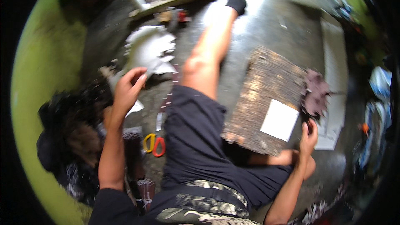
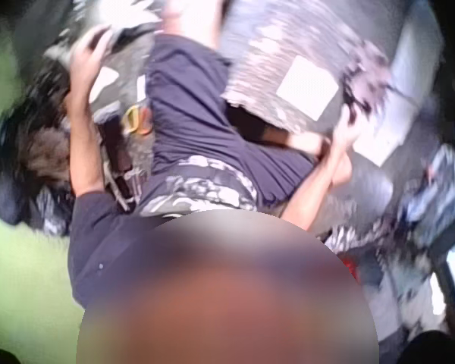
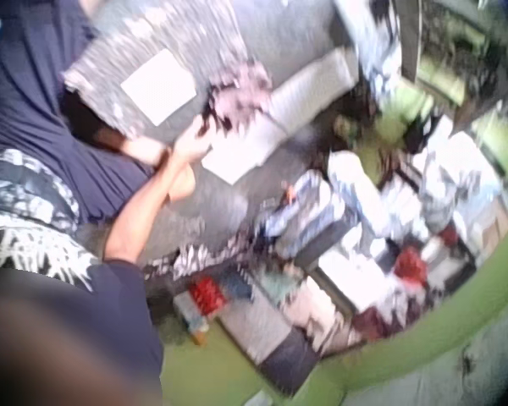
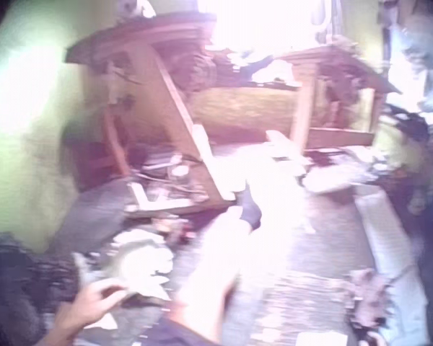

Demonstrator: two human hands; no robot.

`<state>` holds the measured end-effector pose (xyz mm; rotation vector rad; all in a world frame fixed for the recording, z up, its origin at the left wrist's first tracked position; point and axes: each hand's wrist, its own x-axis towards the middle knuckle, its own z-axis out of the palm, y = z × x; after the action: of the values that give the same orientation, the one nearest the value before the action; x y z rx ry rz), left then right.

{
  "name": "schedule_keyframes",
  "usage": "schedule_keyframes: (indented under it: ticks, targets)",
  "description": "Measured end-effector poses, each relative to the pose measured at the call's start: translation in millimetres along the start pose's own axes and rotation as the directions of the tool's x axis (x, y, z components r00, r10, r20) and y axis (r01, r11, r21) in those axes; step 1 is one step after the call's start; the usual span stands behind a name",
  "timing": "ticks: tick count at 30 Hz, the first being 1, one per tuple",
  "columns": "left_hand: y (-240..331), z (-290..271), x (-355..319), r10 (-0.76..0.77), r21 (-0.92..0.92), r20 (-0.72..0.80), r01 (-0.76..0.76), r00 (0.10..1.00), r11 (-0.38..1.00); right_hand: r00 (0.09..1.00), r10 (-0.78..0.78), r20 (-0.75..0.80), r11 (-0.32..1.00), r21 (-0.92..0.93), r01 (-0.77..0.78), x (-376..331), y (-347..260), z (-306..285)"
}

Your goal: The person sits on the floor and repeatedly peels a thin white paper layer from a small square sheet. The peeled layers are placed on a nearby pile. The person continues this peeling process throughout the clip.

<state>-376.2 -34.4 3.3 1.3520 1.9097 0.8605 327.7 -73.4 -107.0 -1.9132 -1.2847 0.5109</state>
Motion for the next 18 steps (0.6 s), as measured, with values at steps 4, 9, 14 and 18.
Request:
schedule_keyframes:
  ticks: [4, 9, 14, 18]
  targets:
    - [-59, -35, 58, 0.133, 0.242, -0.180, -0.087, 0.975, 0.966, 0.994, 0.107, 0.037, 0.993, 0.050, -0.108, -50, -18, 23]
    - [-79, 4, 113, 0.023, 0.394, -0.271, 0.089, 0.962, 0.915, 0.997, -0.043, 0.061, 0.997, -0.055, 0.047, -47, -13, 26]
    - [-82, 49, 121, 0.017, 0.551, -0.381, 0.213, 0.924, 0.807, 0.998, 0.001, 0.068, 0.998, -0.062, 0.004, -54, -11, 21]
    - [-89, 50, 112, 0.076, 0.512, -0.401, 0.154, 0.913, 0.845, 0.997, -0.062, 0.036, 0.994, -0.082, 0.065, -59, -12, 20]
